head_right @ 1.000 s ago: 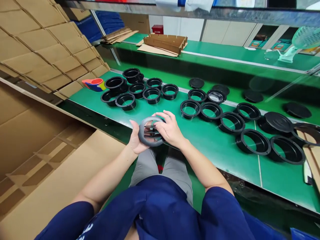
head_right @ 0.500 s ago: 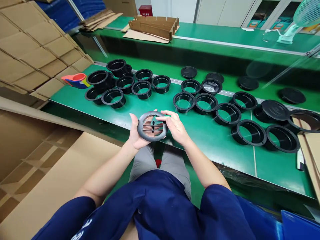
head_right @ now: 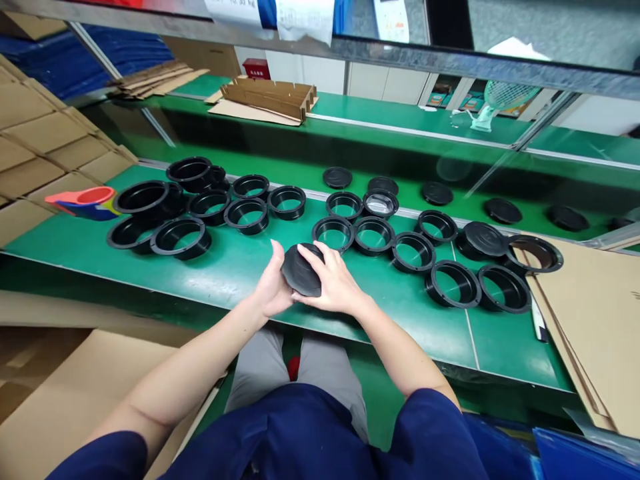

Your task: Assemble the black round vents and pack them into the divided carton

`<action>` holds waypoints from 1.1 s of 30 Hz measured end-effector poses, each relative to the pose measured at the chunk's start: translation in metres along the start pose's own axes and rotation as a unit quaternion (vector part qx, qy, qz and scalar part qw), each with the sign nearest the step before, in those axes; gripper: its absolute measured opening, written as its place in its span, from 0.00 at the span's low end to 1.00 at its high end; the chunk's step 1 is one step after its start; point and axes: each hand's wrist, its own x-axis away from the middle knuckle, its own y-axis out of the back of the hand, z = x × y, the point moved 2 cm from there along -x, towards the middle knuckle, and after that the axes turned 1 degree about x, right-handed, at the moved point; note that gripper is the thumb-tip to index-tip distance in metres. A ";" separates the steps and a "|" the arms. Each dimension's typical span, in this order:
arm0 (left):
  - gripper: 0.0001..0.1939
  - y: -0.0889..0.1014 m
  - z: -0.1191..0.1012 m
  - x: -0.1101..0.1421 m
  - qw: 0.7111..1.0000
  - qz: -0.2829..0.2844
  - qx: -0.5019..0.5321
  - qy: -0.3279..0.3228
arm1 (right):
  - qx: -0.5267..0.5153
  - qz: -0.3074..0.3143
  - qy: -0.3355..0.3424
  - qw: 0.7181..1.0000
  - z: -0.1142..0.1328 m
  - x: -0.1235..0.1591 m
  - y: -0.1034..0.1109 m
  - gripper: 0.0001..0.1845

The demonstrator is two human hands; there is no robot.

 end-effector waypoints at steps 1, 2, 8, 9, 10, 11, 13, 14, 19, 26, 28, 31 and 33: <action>0.45 -0.002 -0.003 -0.007 1.000 0.000 -0.020 0.000 | 0.013 -0.016 -0.018 1.000 -0.010 -0.006 0.007 0.53; 0.45 -0.001 -0.007 -0.015 0.999 -0.012 -0.044 -0.010 | 0.038 -0.034 -0.042 0.998 -0.021 -0.014 0.013 0.54; 0.34 0.033 -0.022 -0.036 0.969 -0.183 -0.138 -0.092 | 0.223 -0.014 -0.143 0.964 -0.075 -0.055 0.016 0.61; 0.32 0.040 -0.023 -0.034 0.968 -0.189 -0.135 -0.095 | 0.229 0.006 -0.139 0.964 -0.075 -0.056 0.008 0.61; 0.29 0.048 -0.023 -0.031 0.966 -0.196 -0.133 -0.103 | 0.229 0.024 -0.135 0.964 -0.072 -0.056 0.000 0.62; 0.28 0.056 -0.024 -0.026 0.962 -0.205 -0.138 -0.117 | 0.224 0.041 -0.132 0.965 -0.065 -0.054 -0.009 0.62; 0.27 0.071 -0.028 -0.014 0.944 -0.233 -0.167 -0.161 | 0.209 0.072 -0.123 0.968 -0.046 -0.049 -0.021 0.63; 0.27 0.078 -0.031 -0.008 0.930 -0.252 -0.189 -0.188 | 0.199 0.087 -0.115 0.969 -0.036 -0.047 -0.024 0.61; 0.24 0.104 -0.049 0.015 0.859 -0.336 -0.267 -0.280 | 0.127 0.035 -0.035 0.991 0.009 -0.062 -0.002 0.47; 0.22 0.121 -0.056 0.013 0.821 -0.341 -0.325 -0.323 | 0.101 0.133 -0.004 0.986 0.002 -0.092 -0.041 0.41; 0.22 0.125 -0.053 0.012 0.795 -0.334 -0.387 -0.326 | 0.061 0.095 -0.039 0.993 -0.027 -0.126 -0.035 0.35; 0.21 0.129 -0.050 0.011 0.754 -0.311 -0.475 -0.330 | -0.031 -0.083 -0.273 0.958 -0.097 -0.192 0.011 0.23; 0.20 0.132 -0.049 0.012 0.749 -0.301 -0.490 -0.329 | -0.065 -0.142 -0.385 0.910 -0.140 -0.229 0.040 0.19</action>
